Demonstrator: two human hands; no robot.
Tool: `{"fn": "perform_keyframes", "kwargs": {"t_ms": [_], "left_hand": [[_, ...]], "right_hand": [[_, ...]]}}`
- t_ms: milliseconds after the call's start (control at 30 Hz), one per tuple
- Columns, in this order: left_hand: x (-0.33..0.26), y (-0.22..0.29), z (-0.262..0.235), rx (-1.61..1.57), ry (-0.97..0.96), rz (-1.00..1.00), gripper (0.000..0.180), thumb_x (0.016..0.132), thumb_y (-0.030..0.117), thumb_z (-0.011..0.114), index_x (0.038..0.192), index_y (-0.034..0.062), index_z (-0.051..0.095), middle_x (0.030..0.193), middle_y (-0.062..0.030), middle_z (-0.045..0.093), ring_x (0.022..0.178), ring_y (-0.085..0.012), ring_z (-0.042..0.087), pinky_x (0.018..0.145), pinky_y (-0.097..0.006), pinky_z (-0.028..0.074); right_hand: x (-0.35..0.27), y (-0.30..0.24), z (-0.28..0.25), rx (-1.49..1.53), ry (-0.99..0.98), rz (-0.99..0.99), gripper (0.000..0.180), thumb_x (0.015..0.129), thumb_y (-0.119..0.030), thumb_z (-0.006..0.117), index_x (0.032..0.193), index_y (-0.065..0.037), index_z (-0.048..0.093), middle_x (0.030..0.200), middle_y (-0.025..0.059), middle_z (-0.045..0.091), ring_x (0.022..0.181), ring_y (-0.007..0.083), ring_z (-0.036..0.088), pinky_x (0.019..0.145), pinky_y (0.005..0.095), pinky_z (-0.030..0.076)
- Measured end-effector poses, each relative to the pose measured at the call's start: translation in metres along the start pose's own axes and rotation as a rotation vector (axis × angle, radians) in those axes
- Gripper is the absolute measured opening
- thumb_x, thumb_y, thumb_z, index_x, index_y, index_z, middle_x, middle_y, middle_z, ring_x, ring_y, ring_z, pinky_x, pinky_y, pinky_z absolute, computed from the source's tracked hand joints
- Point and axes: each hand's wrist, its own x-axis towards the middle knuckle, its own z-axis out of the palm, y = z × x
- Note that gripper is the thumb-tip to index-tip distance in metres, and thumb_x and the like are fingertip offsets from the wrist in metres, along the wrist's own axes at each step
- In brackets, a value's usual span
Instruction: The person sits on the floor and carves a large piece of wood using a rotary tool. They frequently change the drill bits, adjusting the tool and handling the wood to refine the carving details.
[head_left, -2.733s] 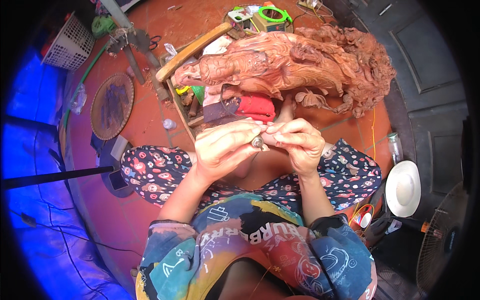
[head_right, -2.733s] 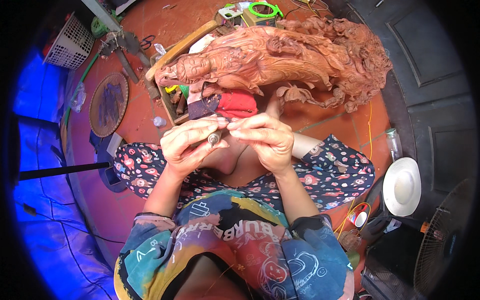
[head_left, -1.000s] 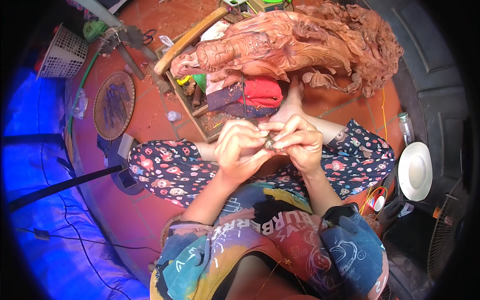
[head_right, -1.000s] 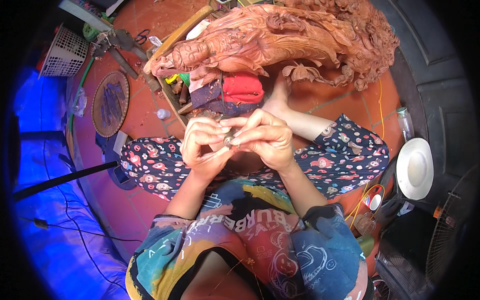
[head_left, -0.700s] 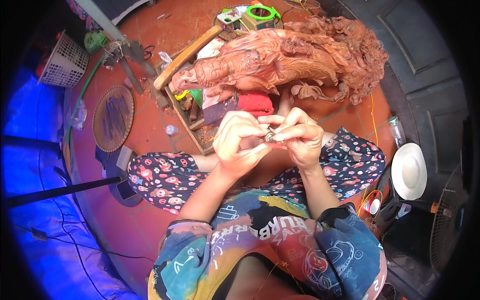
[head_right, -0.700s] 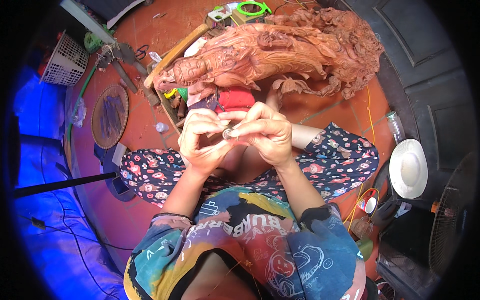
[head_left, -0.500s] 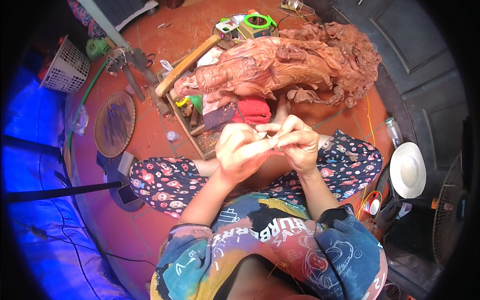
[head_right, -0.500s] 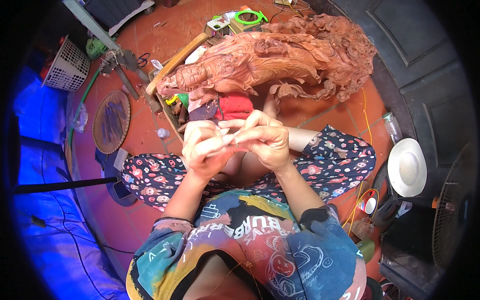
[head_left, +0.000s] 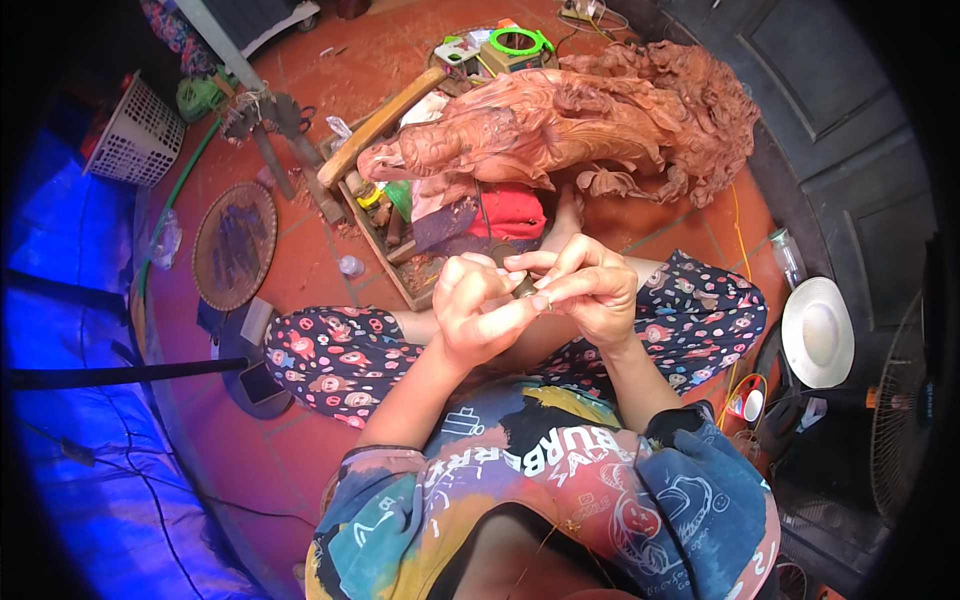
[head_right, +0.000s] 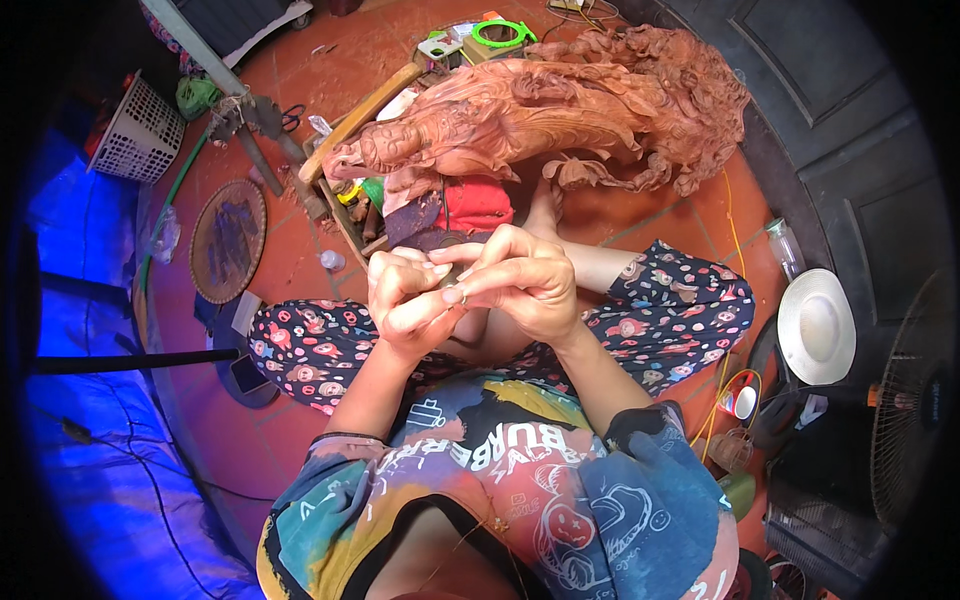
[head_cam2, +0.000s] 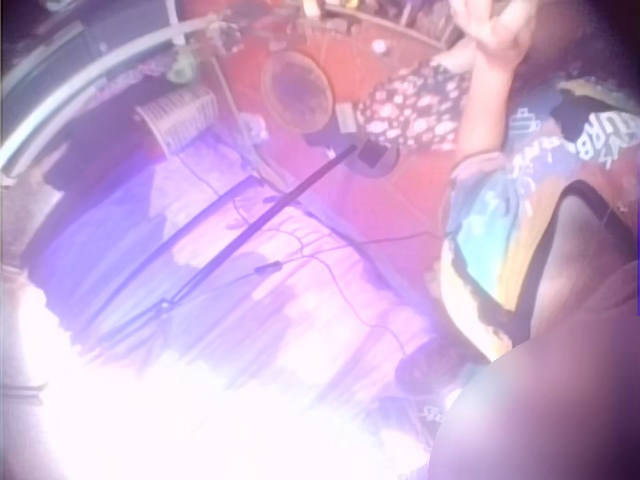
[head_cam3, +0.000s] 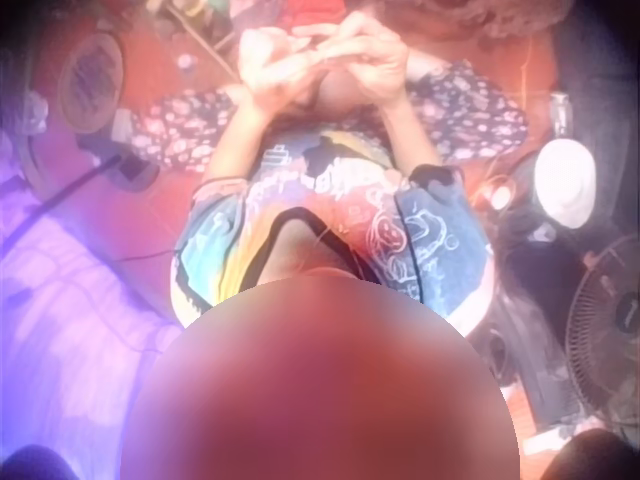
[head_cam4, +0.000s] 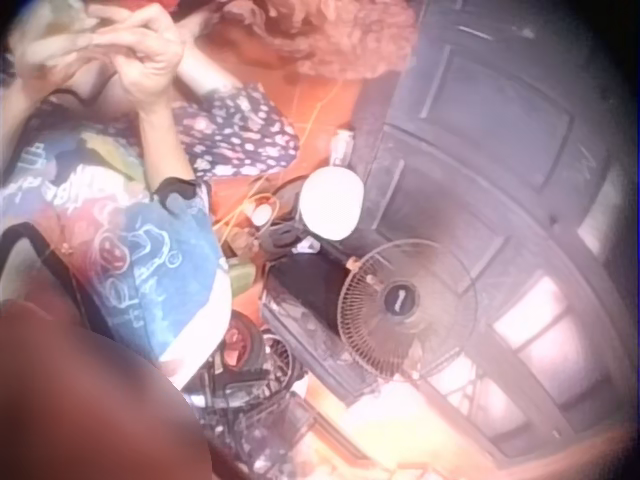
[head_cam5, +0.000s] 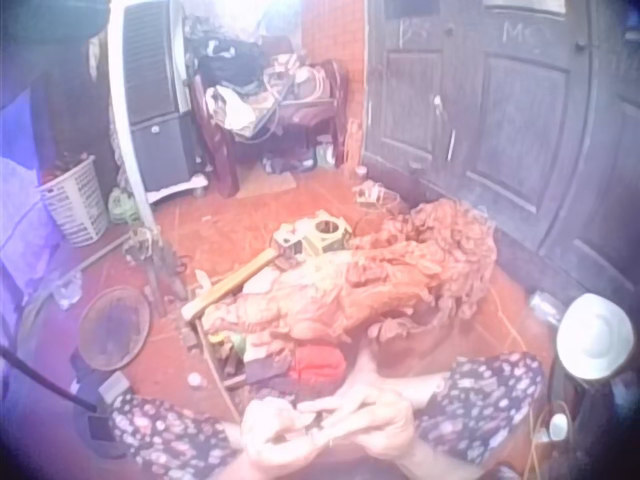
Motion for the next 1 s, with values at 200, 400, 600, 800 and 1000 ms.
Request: {"fn": "perform_keyframes", "kwargs": {"t_ms": [200, 400, 600, 800, 1000], "left_hand": [[-0.0012, 0.0006, -0.0035, 0.029, -0.018, -0.004, 0.03, 0.061, 0.01, 0.082, 0.083, 0.0154, 0.062, 0.076, -0.0033, 0.052, 0.07, -0.0199, 0.048, 0.056, -0.03, 0.046], [-0.0039, -0.001, -0.0017, 0.007, -0.014, -0.015, 0.032, 0.063, 0.011, 0.082, 0.087, 0.0161, 0.063, 0.076, -0.0032, 0.052, 0.068, -0.0195, 0.047, 0.057, -0.03, 0.046], [-0.005, -0.0031, 0.0009, -0.019, 0.003, -0.023, 0.036, 0.065, 0.016, 0.083, 0.093, 0.0157, 0.061, 0.076, -0.0026, 0.052, 0.068, -0.0183, 0.047, 0.056, -0.029, 0.045], [-0.0047, -0.0033, 0.0009, -0.008, -0.017, -0.02, 0.039, 0.065, 0.019, 0.084, 0.096, 0.0158, 0.059, 0.076, -0.0026, 0.052, 0.068, -0.018, 0.048, 0.056, -0.029, 0.045], [-0.0059, -0.0002, 0.0013, -0.001, -0.013, -0.036, 0.038, 0.066, 0.019, 0.083, 0.096, 0.0163, 0.059, 0.076, -0.0027, 0.052, 0.068, -0.0182, 0.048, 0.056, -0.029, 0.045]], "right_hand": [[-0.0003, 0.0036, 0.0007, 0.035, -0.021, -0.003, 0.026, 0.067, 0.016, 0.062, 0.086, 0.0, 0.071, 0.077, 0.0057, 0.055, 0.078, 0.0219, 0.064, 0.089, 0.0542, 0.051], [0.0017, 0.0025, -0.0009, 0.047, -0.027, 0.023, 0.026, 0.066, 0.016, 0.064, 0.086, 0.001, 0.071, 0.077, 0.0054, 0.054, 0.082, 0.0262, 0.065, 0.09, 0.0524, 0.051], [-0.0007, 0.0049, -0.0033, 0.043, -0.018, 0.047, 0.026, 0.067, 0.014, 0.064, 0.088, 0.001, 0.072, 0.076, 0.0052, 0.054, 0.087, 0.0303, 0.065, 0.089, 0.0515, 0.052], [0.0009, 0.0041, -0.0018, 0.059, -0.006, 0.042, 0.025, 0.068, 0.014, 0.064, 0.088, 0.001, 0.072, 0.076, 0.0051, 0.053, 0.087, 0.0307, 0.065, 0.089, 0.0519, 0.051], [-0.0029, 0.0049, -0.0025, 0.057, -0.005, 0.055, 0.026, 0.068, 0.014, 0.063, 0.088, 0.001, 0.072, 0.075, 0.0049, 0.053, 0.086, 0.0288, 0.065, 0.09, 0.0517, 0.051]]}}
